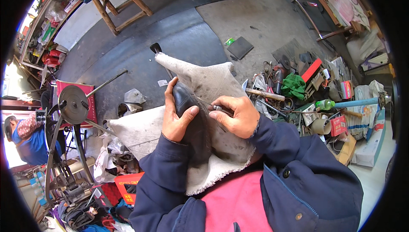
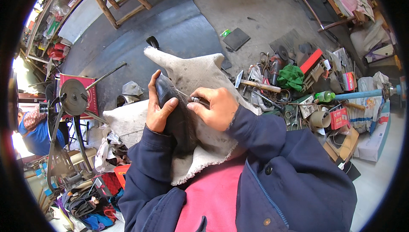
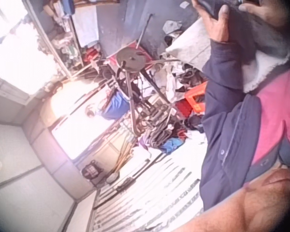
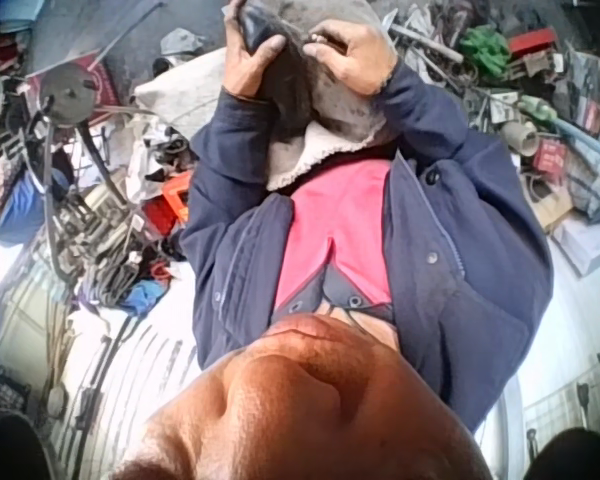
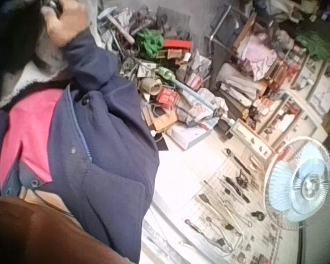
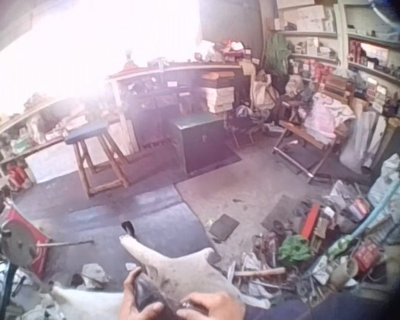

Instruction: The person hand-sews a black shoe using a needle and thread while seated in a workshop. They repeatedly insert the needle, pull the thread, and adjust the shoe on a padded support. A second person is visible in the background operating a sewing machine.

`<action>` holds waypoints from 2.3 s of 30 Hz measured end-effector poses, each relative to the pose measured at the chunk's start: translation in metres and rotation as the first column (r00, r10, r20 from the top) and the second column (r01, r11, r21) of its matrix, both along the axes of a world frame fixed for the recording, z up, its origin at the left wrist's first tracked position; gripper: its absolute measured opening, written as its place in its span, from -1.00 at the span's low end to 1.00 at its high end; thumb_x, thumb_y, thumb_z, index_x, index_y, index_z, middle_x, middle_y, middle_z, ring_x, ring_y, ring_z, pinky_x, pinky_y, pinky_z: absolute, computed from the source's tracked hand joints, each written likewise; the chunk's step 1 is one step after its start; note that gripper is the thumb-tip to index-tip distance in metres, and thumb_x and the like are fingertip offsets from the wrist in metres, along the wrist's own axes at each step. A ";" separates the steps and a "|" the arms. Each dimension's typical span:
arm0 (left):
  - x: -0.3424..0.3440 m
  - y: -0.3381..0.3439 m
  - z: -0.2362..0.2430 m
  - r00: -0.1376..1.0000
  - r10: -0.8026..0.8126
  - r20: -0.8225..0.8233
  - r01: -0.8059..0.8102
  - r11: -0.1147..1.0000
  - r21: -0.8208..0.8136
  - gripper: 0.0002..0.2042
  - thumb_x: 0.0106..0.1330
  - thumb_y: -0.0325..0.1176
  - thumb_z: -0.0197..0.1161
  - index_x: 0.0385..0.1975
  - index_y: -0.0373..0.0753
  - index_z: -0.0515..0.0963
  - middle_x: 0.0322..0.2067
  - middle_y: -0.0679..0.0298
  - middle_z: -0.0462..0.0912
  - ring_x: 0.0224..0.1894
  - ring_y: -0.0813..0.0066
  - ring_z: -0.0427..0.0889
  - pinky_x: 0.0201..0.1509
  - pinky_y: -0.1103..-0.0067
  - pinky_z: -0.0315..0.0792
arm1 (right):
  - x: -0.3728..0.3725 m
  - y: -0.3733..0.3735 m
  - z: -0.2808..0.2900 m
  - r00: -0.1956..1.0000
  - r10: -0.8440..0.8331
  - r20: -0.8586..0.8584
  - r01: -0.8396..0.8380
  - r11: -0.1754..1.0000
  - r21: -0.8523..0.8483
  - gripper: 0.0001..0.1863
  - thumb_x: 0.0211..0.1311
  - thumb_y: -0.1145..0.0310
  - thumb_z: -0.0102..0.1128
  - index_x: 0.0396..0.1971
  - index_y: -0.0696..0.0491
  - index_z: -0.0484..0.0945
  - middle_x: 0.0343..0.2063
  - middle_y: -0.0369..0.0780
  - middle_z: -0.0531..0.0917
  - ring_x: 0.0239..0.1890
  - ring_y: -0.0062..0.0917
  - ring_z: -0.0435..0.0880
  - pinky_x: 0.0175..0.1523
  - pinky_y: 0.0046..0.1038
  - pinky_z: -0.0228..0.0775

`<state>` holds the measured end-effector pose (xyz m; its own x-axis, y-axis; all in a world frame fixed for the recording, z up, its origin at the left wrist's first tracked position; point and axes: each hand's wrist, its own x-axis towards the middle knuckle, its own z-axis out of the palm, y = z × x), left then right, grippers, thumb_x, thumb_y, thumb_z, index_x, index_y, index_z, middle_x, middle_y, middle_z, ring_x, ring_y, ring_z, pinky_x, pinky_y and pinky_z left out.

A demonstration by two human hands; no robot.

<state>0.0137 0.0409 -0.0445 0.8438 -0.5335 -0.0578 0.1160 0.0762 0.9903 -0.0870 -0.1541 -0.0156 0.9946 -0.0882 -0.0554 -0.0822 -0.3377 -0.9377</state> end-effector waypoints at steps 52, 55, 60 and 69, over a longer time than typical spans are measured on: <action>-0.116 0.057 0.015 0.827 -0.143 0.544 -0.188 0.842 0.506 -0.49 0.26 -0.29 0.47 0.11 -0.43 0.50 0.11 -0.24 0.58 0.20 -0.30 0.55 0.30 0.20 0.43 | -0.015 -0.019 -0.006 0.987 0.057 0.150 -0.046 0.996 -0.076 -0.63 0.36 0.59 0.17 0.12 0.12 0.69 -0.20 0.01 0.79 -0.25 -0.38 0.82 -0.10 -0.46 0.58; -0.100 0.045 0.020 0.750 -0.336 0.569 -0.078 0.810 0.582 -0.18 0.23 -0.10 0.50 0.37 -0.47 0.31 0.31 -0.29 0.40 0.37 -0.37 0.35 0.42 0.18 0.34 | -0.014 -0.020 -0.005 0.980 0.069 0.189 -0.058 0.996 -0.061 -0.63 0.36 0.59 0.17 0.13 0.11 0.69 -0.22 -0.01 0.80 -0.32 -0.47 0.78 -0.14 -0.49 0.57; -0.065 0.016 0.020 0.847 -0.243 0.472 0.066 0.931 0.360 -0.26 0.33 -0.23 0.43 0.45 -0.37 0.29 0.34 -0.08 0.45 0.41 0.00 0.41 0.45 0.31 0.31 | -0.014 -0.026 0.001 0.998 0.053 0.040 -0.056 0.994 0.092 -0.62 0.43 0.55 0.15 0.19 0.06 0.69 -0.44 -0.25 0.75 -0.45 -0.72 0.61 -0.28 -0.57 0.49; -0.059 0.030 0.011 0.887 -0.055 -0.459 -0.042 0.979 -0.198 -0.46 0.42 -0.41 0.31 0.38 -0.39 0.42 0.19 0.22 0.63 0.17 0.47 0.59 0.25 0.53 0.46 | -0.002 -0.036 0.023 0.957 0.227 -0.179 -0.169 0.942 0.289 -0.60 0.50 0.50 0.12 0.26 -0.02 0.65 -0.51 -0.41 0.57 -0.46 -0.74 0.46 -0.28 -0.59 0.39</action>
<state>-0.0451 0.0711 -0.0338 0.7438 -0.5802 -0.3319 0.5558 0.2610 0.7893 -0.0886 -0.1900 0.0078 0.9540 0.1564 -0.2556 -0.2412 -0.1054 -0.9647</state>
